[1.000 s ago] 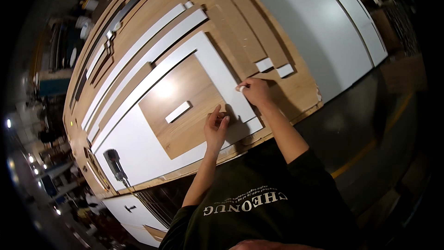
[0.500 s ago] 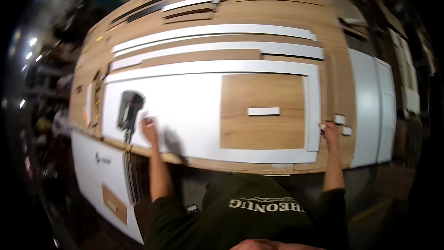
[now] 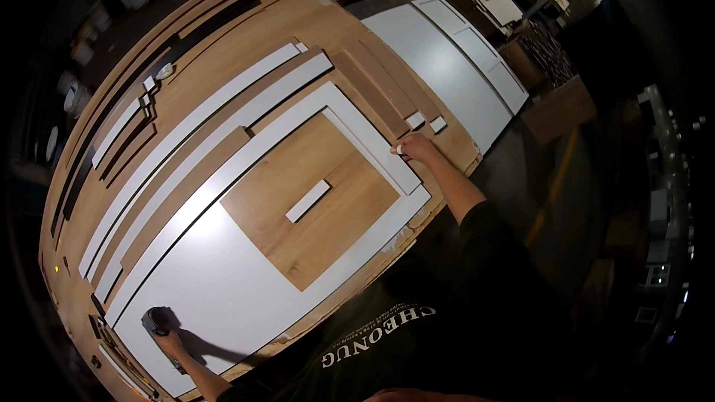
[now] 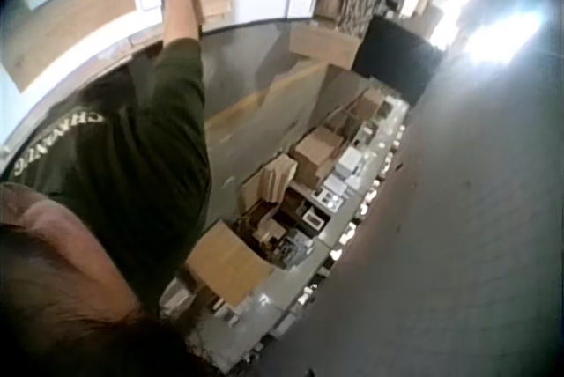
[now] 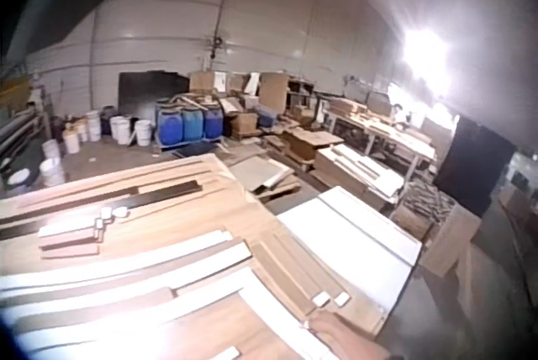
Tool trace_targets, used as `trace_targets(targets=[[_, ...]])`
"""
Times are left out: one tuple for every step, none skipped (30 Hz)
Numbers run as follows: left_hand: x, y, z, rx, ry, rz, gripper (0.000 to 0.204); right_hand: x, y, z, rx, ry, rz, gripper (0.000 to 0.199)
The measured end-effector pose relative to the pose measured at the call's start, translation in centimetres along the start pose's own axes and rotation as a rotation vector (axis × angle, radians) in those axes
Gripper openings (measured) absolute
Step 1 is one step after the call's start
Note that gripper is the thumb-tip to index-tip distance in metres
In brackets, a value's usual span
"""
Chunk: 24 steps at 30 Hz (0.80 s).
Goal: The person picks up a large white board, places it on an assembly table, and then positions and nails smaller white trim pieces and a wooden panel onto its surface using a nail gun.
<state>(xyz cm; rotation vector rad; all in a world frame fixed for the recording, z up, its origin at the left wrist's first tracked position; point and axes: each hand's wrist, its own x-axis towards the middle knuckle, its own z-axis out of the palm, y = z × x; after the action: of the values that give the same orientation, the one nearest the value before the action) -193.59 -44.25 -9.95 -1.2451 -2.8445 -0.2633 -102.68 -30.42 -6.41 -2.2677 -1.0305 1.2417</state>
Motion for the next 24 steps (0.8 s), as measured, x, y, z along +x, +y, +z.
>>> trace_targets(targets=[[-0.7,1.2,-0.8,-0.016,0.059,-0.062,0.047,0.1,0.2,0.4,0.020,0.003,-0.012,0.026],[-1.1,2.6,-2.3,-0.027,-0.004,-0.078,0.042,0.2,0.4,0.5,0.037,0.005,-0.026,0.029],[-2.9,8.9,-5.8,-0.038,-0.085,-0.082,0.037,-0.1,1.4,0.2,0.083,-0.011,-0.040,0.025],[-4.7,12.2,-8.4,-0.048,-0.145,-0.107,0.033,-0.2,1.9,0.2,0.101,-0.024,-0.035,0.024],[-4.4,9.8,-9.0,-0.449,-0.258,-0.077,0.020,0.3,1.7,0.6,0.122,-0.057,-0.052,0.023],[-5.4,12.0,-10.5,-0.527,-0.337,-0.079,0.020,0.4,1.8,0.6,0.142,-0.071,-0.057,0.021],[-7.1,16.3,-12.8,-0.601,-0.410,-0.082,0.021,0.1,1.6,0.6,0.130,-0.060,-0.069,0.022],[-8.9,20.4,-15.0,-0.672,-0.479,-0.088,0.021,-0.5,1.1,0.5,0.119,-0.056,-0.082,0.022],[-10.6,23.8,-16.6,-0.720,-0.570,-0.009,0.023,-1.0,0.8,0.3,0.111,-0.054,-0.094,0.022],[-11.9,27.0,-17.6,-0.769,-0.660,0.074,0.026,-1.0,0.9,0.5,0.114,-0.051,-0.130,0.023],[-12.9,30.0,-18.0,-0.790,-0.756,0.129,0.029,-1.0,1.1,0.6,0.121,-0.047,-0.162,0.024],[-13.7,33.3,-18.0,-0.808,-0.861,0.187,0.032,-1.1,1.4,0.6,0.129,-0.038,-0.186,0.025],[-15.5,37.9,-18.6,-0.786,-0.891,0.257,0.034,-1.2,1.2,0.5,0.099,-0.035,-0.192,0.024],[-17.5,43.0,-19.2,-0.758,-0.922,0.324,0.036,-1.4,0.9,0.5,0.069,-0.035,-0.198,0.024],[-18.8,47.0,-19.2,-0.759,-0.999,0.343,0.040,-1.5,0.9,0.3,0.035,-0.029,-0.206,0.024],[-19.5,50.4,-18.0,-0.756,-1.019,0.404,0.038,-1.3,1.2,0.2,0.023,-0.033,-0.218,0.023],[-20.4,53.5,-17.5,-0.739,-1.038,0.433,0.034,-1.1,1.6,0.2,0.013,-0.038,-0.231,0.023],[-21.6,57.1,-17.2,-0.748,-1.078,0.476,0.029,-0.9,1.9,0.1,0.005,-0.048,-0.245,0.023],[-22.8,60.0,-17.0,-0.691,-1.052,0.535,0.027,-1.2,1.3,-0.4,-0.054,-0.013,-0.282,0.026],[-23.6,62.5,-16.9,-0.627,-1.040,0.563,0.027,-1.0,1.3,-0.5,-0.063,-0.033,-0.275,0.027],[-24.1,64.0,-16.0,-0.628,-1.019,0.587,0.028,-0.8,1.4,-0.6,-0.071,-0.051,-0.268,0.027],[-24.2,65.4,-15.0,-0.645,-1.050,0.617,0.027,-0.5,1.4,-0.7,-0.082,-0.065,-0.258,0.028],[-24.6,66.7,-14.4,-0.657,-1.057,0.553,0.024,-0.4,1.4,-0.8,-0.080,-0.077,-0.252,0.028],[-25.1,68.0,-13.7,-0.670,-1.067,0.492,0.021,-0.2,1.5,-0.9,-0.080,-0.085,-0.242,0.028]])
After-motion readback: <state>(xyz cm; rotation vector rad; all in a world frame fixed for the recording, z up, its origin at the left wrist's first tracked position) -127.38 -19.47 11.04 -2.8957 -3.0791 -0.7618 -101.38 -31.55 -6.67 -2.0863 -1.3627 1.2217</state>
